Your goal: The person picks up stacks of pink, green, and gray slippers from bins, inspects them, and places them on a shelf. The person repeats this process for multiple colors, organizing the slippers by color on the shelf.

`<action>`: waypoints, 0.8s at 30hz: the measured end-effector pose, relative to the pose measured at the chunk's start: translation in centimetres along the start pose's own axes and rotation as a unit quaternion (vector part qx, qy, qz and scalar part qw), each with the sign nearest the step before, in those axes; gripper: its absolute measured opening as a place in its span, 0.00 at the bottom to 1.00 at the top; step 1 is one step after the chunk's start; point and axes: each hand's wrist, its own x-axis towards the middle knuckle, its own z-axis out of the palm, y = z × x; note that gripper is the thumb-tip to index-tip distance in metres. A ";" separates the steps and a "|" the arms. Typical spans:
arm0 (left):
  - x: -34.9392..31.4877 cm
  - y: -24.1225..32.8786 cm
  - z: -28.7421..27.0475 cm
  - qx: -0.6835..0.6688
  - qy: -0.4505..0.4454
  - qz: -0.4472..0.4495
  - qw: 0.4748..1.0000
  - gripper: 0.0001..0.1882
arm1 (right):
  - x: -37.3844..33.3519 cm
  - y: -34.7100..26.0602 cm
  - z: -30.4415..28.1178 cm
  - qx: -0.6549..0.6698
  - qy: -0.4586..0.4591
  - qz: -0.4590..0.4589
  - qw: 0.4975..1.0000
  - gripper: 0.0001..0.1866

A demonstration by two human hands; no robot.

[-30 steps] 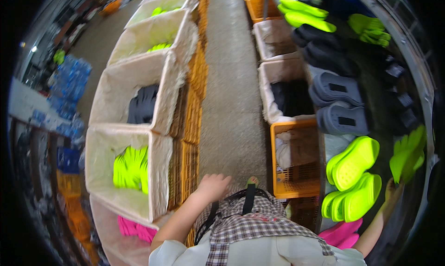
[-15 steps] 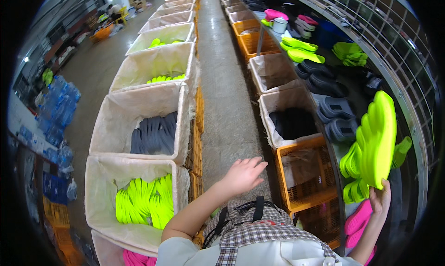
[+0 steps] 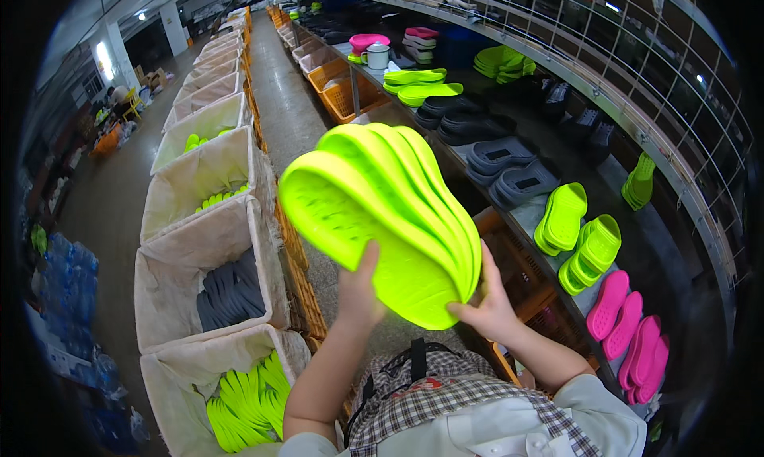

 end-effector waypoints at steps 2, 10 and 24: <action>0.2 0.5 -2.1 -0.021 -0.070 0.057 0.996 0.23 | 0.6 0.0 0.2 -0.168 -0.026 -0.069 0.983 0.58; -0.7 1.2 -7.5 -0.070 -0.113 0.034 0.990 0.26 | 4.0 -1.6 3.1 0.074 -0.103 -0.057 0.990 0.35; -2.1 -0.2 -7.8 -0.157 -0.076 -0.054 0.983 0.29 | 4.0 -3.2 4.1 0.202 -0.068 0.112 0.971 0.37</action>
